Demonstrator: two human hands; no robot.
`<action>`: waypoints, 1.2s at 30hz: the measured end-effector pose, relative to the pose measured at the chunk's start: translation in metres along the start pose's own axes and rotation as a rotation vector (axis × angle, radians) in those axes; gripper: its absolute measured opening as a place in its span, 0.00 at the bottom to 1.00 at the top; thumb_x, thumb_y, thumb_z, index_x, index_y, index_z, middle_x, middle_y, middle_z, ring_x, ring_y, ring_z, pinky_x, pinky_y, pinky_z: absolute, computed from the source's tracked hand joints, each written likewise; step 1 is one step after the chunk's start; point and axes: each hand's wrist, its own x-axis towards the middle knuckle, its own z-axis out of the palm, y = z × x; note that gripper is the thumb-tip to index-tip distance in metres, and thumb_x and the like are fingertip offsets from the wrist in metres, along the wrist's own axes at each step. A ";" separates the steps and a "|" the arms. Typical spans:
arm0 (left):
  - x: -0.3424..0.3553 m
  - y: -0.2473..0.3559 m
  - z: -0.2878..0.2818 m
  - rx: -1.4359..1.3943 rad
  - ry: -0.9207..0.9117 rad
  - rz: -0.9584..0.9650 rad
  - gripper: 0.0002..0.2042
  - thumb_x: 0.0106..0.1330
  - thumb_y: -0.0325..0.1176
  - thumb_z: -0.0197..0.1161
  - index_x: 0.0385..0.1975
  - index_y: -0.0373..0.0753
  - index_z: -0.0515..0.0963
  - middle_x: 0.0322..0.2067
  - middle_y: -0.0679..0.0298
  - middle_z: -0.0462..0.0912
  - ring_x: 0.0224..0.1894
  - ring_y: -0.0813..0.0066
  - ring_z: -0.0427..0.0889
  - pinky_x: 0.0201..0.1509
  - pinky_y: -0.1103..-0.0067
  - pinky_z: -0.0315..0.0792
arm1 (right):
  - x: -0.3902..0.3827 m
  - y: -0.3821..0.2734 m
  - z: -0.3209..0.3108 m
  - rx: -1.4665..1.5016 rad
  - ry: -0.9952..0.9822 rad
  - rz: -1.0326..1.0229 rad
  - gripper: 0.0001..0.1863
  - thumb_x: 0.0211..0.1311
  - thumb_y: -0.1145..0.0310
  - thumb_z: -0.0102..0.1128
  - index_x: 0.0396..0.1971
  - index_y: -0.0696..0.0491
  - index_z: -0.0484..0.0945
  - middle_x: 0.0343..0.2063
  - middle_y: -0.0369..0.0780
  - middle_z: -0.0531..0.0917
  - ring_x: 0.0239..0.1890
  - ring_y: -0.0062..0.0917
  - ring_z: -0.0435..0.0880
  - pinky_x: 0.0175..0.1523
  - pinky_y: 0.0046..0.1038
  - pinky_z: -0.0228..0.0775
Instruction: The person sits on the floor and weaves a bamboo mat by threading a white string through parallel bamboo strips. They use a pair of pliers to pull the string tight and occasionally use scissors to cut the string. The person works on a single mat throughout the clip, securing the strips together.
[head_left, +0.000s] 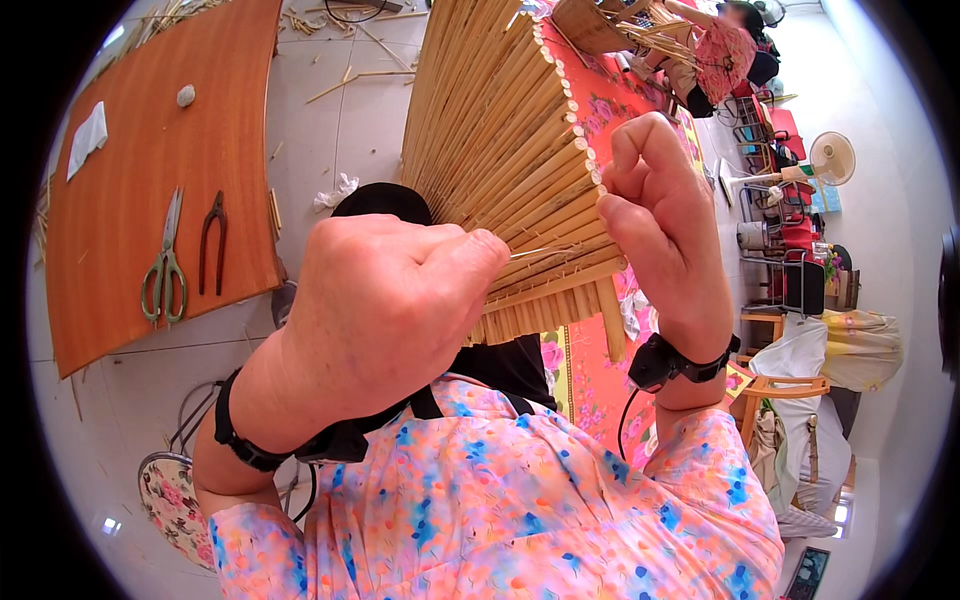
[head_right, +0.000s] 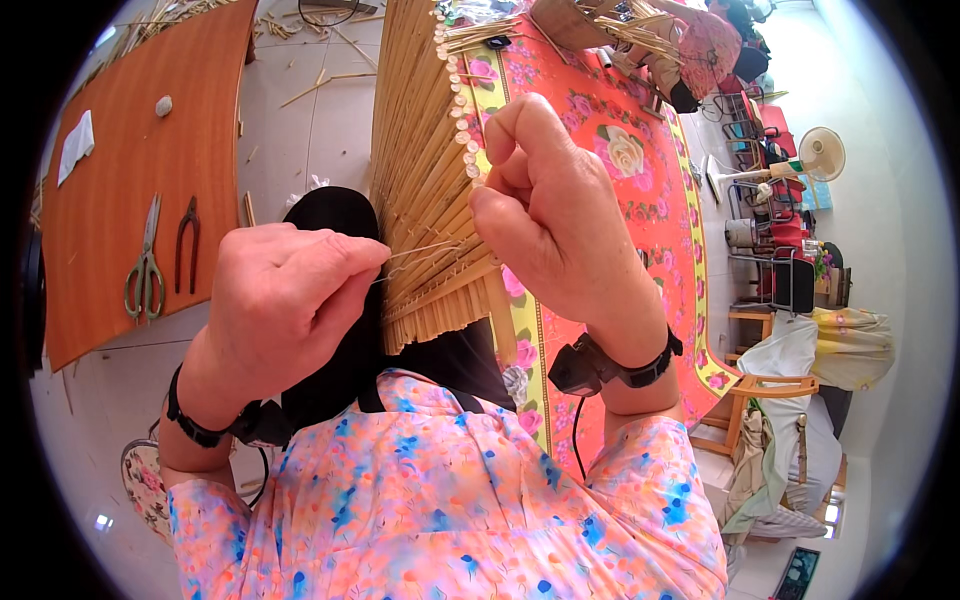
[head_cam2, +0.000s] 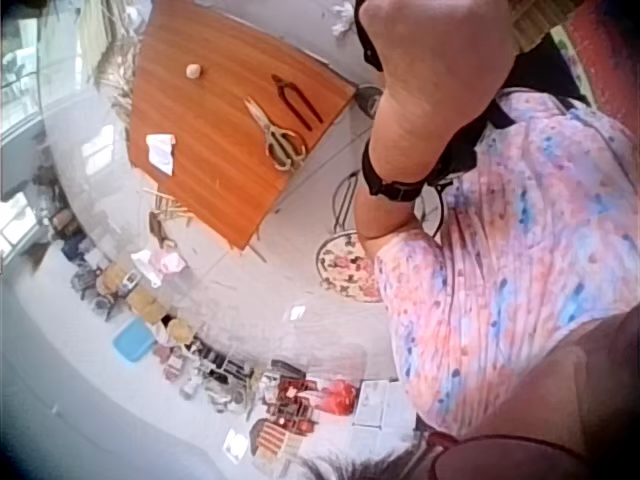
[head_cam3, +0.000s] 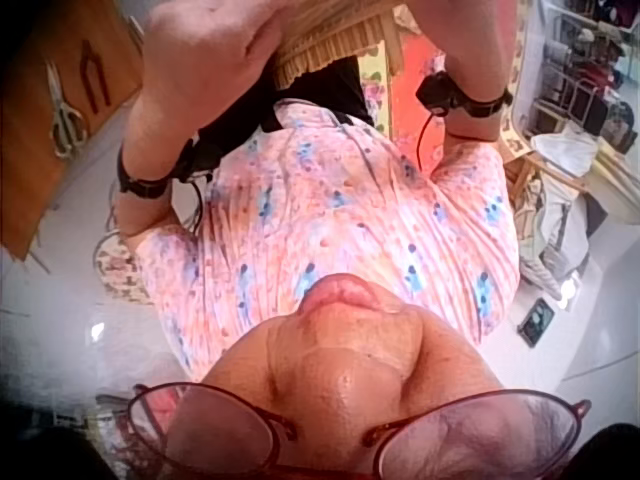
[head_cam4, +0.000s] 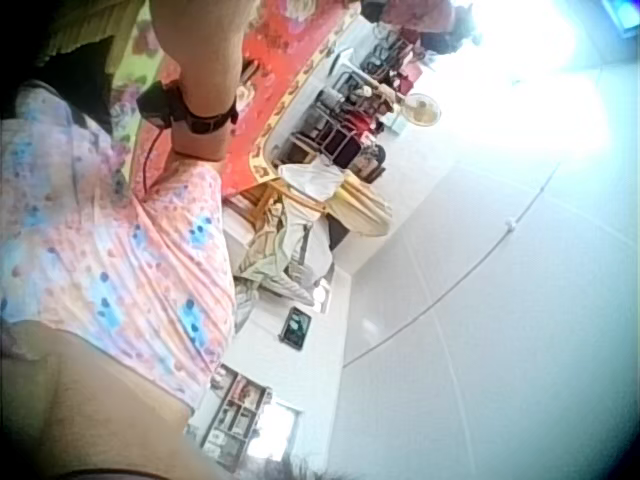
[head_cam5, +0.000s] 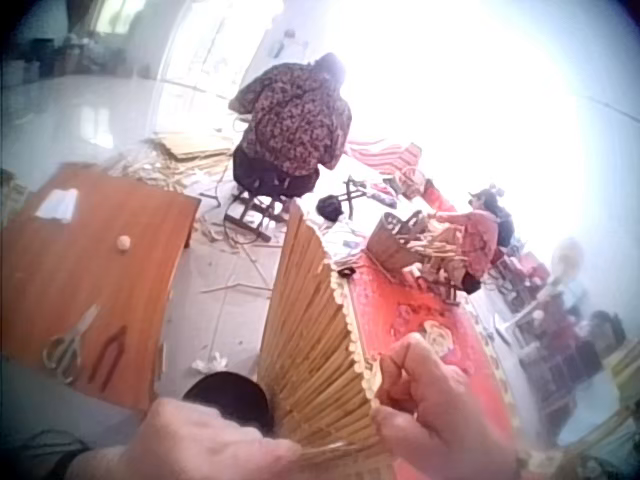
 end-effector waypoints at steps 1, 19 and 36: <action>0.000 0.000 0.000 0.000 0.009 0.005 0.06 0.50 0.20 0.65 0.27 0.36 0.78 0.19 0.61 0.79 0.17 0.65 0.76 0.20 0.76 0.68 | 0.000 0.000 0.000 -0.005 -0.001 -0.004 0.09 0.54 0.79 0.50 0.31 0.57 0.60 0.12 0.33 0.60 0.15 0.15 0.56 0.20 0.24 0.49; 0.004 0.003 -0.003 0.022 -0.010 0.012 0.07 0.49 0.20 0.65 0.28 0.36 0.78 0.19 0.61 0.79 0.17 0.64 0.76 0.20 0.75 0.68 | -0.001 0.003 -0.002 -0.060 -0.001 -0.046 0.09 0.55 0.78 0.51 0.33 0.57 0.61 0.11 0.34 0.60 0.14 0.16 0.56 0.20 0.25 0.48; 0.004 0.006 -0.004 0.050 -0.011 0.032 0.07 0.50 0.20 0.66 0.28 0.36 0.78 0.18 0.62 0.77 0.16 0.66 0.75 0.19 0.75 0.66 | -0.001 0.001 -0.002 -0.036 -0.001 -0.028 0.09 0.55 0.78 0.50 0.33 0.58 0.61 0.12 0.34 0.59 0.15 0.16 0.55 0.19 0.24 0.48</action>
